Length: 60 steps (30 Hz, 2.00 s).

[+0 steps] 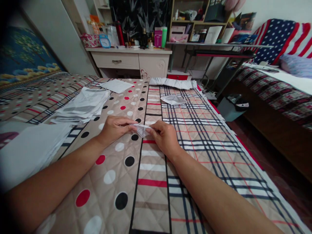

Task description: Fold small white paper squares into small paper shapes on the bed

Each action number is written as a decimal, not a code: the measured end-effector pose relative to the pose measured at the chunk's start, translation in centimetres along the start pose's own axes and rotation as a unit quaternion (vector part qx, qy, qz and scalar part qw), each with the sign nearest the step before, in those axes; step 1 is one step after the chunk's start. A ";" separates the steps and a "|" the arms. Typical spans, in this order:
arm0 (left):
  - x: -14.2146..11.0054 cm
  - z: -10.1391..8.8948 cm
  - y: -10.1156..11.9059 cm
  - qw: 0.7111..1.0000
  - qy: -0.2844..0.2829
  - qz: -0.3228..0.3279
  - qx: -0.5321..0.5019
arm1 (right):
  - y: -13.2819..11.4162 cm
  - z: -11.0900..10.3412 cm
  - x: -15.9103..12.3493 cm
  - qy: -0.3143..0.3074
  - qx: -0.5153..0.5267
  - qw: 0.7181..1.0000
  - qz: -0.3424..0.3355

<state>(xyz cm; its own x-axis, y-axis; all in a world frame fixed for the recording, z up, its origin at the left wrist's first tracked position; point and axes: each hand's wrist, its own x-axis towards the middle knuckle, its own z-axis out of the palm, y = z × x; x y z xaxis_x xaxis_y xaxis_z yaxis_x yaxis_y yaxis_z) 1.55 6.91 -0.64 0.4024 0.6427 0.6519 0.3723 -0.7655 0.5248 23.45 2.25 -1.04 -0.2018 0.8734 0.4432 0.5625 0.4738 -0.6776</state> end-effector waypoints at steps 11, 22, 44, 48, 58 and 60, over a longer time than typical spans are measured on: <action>-0.5 0.5 0.4 0.992 0.002 -0.094 -0.082 | -0.2 -0.1 0.1 0.033 0.037 0.998 -0.029; 0.8 1.9 2.7 0.981 0.006 -0.152 -0.122 | -1.2 0.1 0.1 0.088 0.069 0.994 -0.008; 0.4 2.2 2.2 0.945 0.042 -0.276 -0.171 | -0.7 0.2 0.5 0.084 0.251 0.943 0.201; 0.7 2.6 2.4 0.920 0.027 -0.316 -0.229 | -0.7 0.1 0.5 0.088 0.294 0.929 0.208; -0.1 2.0 1.7 0.960 -0.006 -0.272 -0.058 | -0.3 -0.1 0.8 0.089 0.355 0.891 0.269; 0.0 1.9 1.6 0.976 0.023 -0.212 -0.036 | -0.1 -0.2 1.0 0.100 0.363 0.881 0.286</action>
<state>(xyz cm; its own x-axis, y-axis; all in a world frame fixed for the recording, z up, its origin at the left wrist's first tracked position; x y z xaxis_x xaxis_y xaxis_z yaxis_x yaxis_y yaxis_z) 3.68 5.71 -0.84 0.1852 0.9016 0.3908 0.4371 -0.4318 0.7890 23.34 3.09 -0.39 0.1342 0.9898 -0.0473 -0.1493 -0.0270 -0.9884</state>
